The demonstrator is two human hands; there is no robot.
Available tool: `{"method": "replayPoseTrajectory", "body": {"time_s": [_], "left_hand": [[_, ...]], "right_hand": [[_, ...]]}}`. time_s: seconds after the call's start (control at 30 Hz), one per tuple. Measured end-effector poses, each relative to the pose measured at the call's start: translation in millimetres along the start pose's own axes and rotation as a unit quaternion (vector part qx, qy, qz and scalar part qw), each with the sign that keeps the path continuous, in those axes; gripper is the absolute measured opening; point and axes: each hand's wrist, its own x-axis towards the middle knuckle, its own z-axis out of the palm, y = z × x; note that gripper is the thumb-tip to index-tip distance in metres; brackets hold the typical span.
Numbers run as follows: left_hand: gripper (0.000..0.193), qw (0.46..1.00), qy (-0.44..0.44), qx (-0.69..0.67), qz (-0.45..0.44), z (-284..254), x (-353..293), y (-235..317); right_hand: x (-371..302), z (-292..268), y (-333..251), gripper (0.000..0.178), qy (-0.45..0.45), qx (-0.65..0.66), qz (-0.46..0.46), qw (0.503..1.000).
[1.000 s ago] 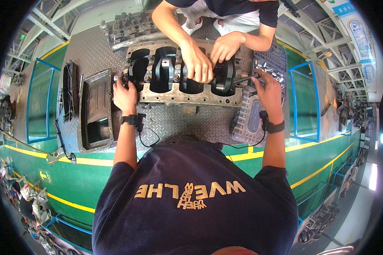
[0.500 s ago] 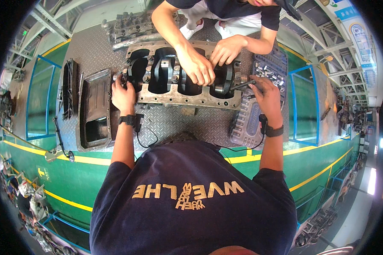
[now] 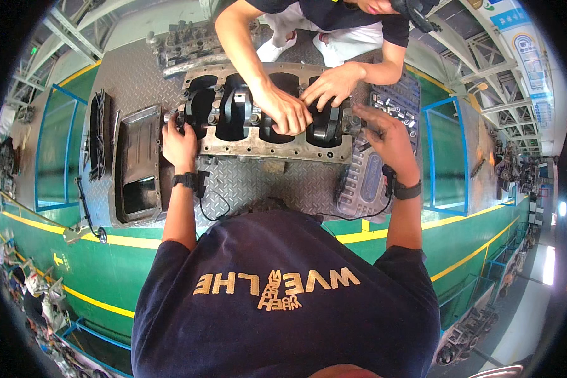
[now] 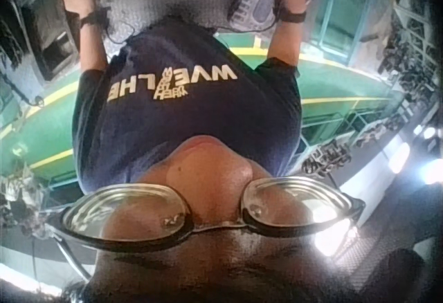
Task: The person disassembles an engine block by removing bolts and components using a socket wrench and by hand.
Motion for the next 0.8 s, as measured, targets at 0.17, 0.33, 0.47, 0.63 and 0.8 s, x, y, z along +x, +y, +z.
{"method": "replayPoseTrajectory", "body": {"time_s": [0.17,0.33,0.47,0.63,0.8], "left_hand": [[0.049,0.999,-0.043,-0.008,-0.021,-2,2,-1],[0.049,0.998,-0.048,-0.01,-0.026,-7,2,7],[0.046,1.0,-0.01,-0.002,-0.005,-5,0,7],[0.047,1.0,0.003,-0.01,0.007,2,0,-1],[0.049,1.0,0.002,0.003,0.002,1,0,-1]], "right_hand": [[26,-6,5,0.025,0.176,-0.027,0.077,0.981],[50,11,40,0.023,0.276,0.041,0.105,0.955],[54,29,62,0.024,0.274,0.087,0.149,0.946],[55,40,70,0.021,0.269,0.074,0.1,0.955],[52,44,76,0.024,0.261,0.205,0.153,0.931]]}}
